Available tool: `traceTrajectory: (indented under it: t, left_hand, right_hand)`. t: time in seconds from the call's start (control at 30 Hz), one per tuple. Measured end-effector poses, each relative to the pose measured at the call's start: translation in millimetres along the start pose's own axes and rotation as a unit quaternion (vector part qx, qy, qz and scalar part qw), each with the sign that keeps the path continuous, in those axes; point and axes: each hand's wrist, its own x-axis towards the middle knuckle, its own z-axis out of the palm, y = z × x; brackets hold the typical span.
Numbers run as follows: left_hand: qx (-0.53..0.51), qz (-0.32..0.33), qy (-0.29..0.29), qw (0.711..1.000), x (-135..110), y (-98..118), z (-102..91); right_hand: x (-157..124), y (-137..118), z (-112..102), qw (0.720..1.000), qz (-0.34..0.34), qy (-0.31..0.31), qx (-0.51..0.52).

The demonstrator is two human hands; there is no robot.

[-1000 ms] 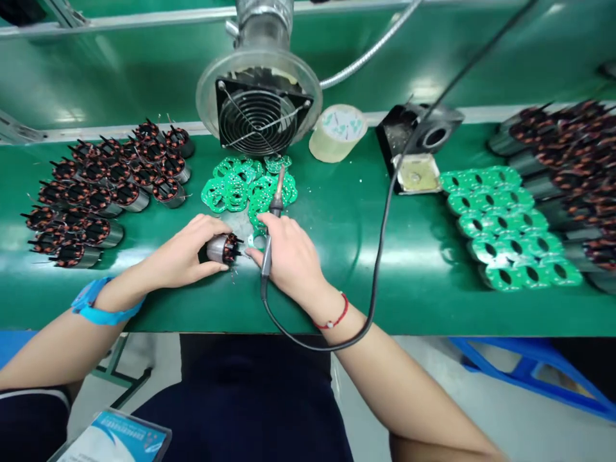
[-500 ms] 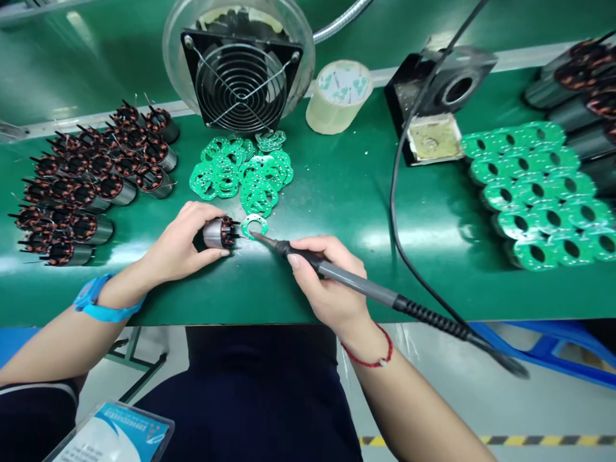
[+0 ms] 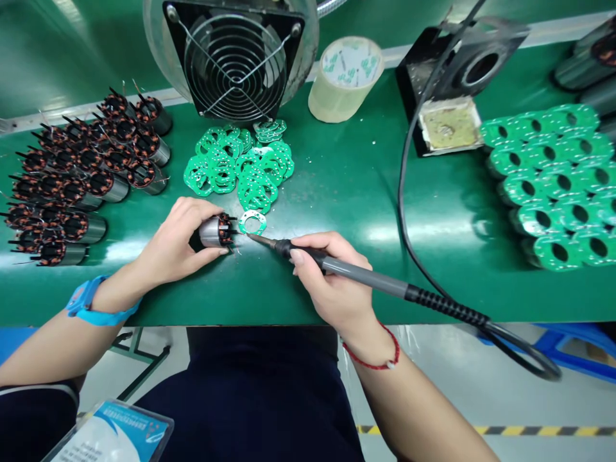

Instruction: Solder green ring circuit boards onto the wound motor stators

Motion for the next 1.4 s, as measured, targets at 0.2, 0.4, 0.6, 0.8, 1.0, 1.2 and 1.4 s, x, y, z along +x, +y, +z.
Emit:
traceTrajectory:
  t: [0.2, 0.4, 0.6, 0.8, 1.0, 1.2, 1.4]
  left_hand:
    - [0.001, -0.02, -0.01, 1.0, 0.8, 3.7, -1.4]
    - [0.011, -0.029, -0.025, 0.999, -0.4, 4.0, -0.1]
    - [0.036, -0.008, -0.015, 0.999, -0.8, 3.0, 2.7]
    - [0.058, 0.002, -0.007, 0.998, -0.3, 5.0, 4.5]
    - [0.086, 0.011, 0.001, 0.996, -0.6, 8.4, 5.2]
    - [0.101, 0.036, 0.021, 0.994, -0.5, 6.7, 6.4]
    - [0.095, 0.04, 0.023, 0.994, -0.7, 6.0, 7.3]
  right_hand:
    - [-1.6, 2.0, 0.0, 1.0, 0.015, 0.013, 0.0]
    - [-3.6, 3.3, -1.1, 1.0, 0.0, 0.012, -0.01]
    - [-4.6, -2.9, -0.4, 0.995, -0.087, -0.002, -0.055]
    - [-3.6, -9.6, 2.0, 0.956, -0.265, -0.035, -0.125]
    - [-4.3, -12.7, 2.4, 0.935, -0.309, -0.049, -0.167]
    - [-8.0, -9.3, 3.6, 0.952, -0.278, -0.034, -0.124]
    - [-6.3, -10.0, 5.3, 0.945, -0.298, -0.023, -0.131]
